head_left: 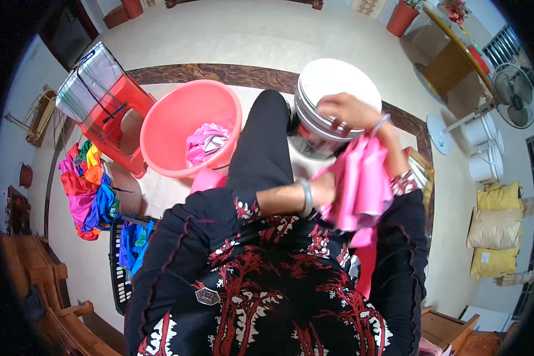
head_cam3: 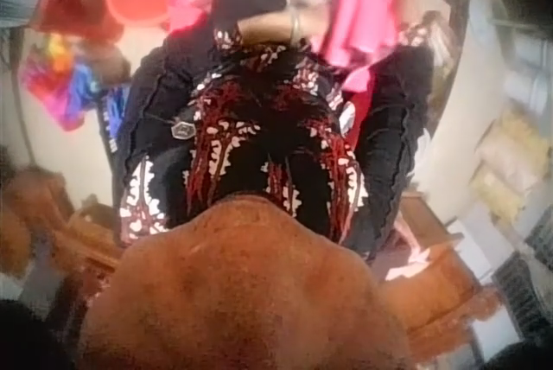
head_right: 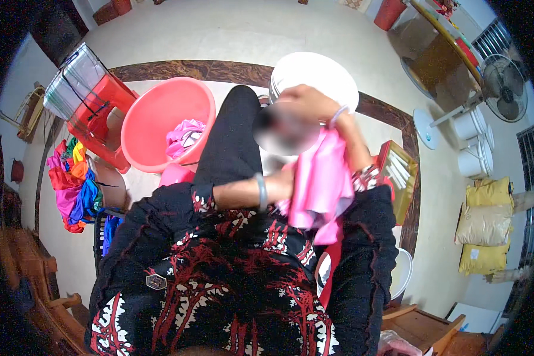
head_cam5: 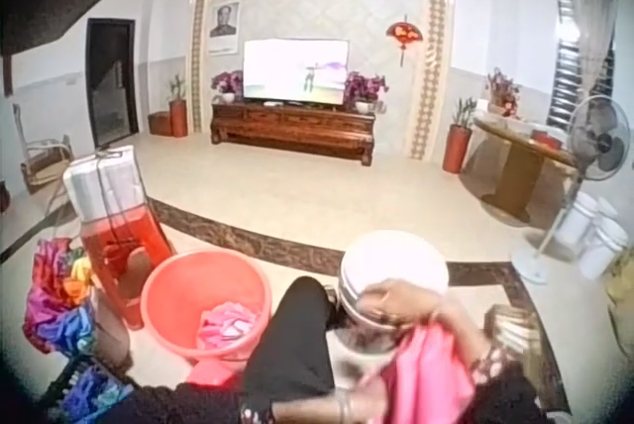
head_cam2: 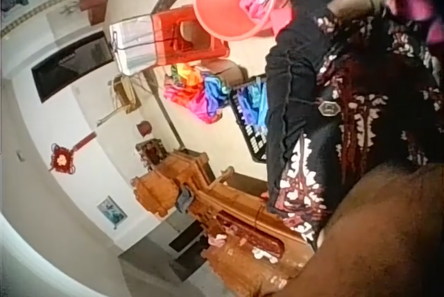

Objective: Organizing umbrellas and buckets, then sorting small objects on the floor.

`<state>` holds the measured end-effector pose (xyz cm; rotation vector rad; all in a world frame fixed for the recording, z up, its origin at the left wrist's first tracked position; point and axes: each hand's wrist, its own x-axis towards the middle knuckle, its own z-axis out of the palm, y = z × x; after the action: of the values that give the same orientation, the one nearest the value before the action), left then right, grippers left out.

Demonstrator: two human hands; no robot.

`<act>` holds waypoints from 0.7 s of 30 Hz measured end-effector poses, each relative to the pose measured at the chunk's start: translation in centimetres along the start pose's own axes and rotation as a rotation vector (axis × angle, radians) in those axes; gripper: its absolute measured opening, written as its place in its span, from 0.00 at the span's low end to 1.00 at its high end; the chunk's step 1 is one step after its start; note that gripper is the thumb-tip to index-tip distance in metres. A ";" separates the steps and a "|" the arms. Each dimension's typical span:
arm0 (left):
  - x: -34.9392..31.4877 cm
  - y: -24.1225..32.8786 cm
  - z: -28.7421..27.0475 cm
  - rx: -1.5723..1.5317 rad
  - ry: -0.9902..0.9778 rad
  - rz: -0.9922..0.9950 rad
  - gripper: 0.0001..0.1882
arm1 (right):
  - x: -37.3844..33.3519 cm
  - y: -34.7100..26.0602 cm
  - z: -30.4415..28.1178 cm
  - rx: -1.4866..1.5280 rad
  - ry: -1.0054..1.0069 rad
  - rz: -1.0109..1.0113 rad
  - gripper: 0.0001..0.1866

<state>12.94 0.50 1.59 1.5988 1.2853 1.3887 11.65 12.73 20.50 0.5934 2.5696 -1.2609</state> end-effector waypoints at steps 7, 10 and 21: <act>-2.3 6.3 -2.5 -0.129 -0.090 -0.017 0.23 | -0.8 -0.2 6.4 -0.305 -0.017 -0.538 0.15; -3.4 5.5 -3.4 -0.125 -0.183 -0.145 0.22 | -2.4 -2.3 3.4 -0.123 0.212 -0.389 0.12; -5.8 -3.2 0.2 -0.446 -0.075 -0.532 0.22 | -6.6 5.7 1.1 0.114 0.214 -0.199 0.18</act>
<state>12.55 -3.96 -3.32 0.9142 1.1427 1.1563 20.13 13.28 18.20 0.5308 2.8051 -1.4897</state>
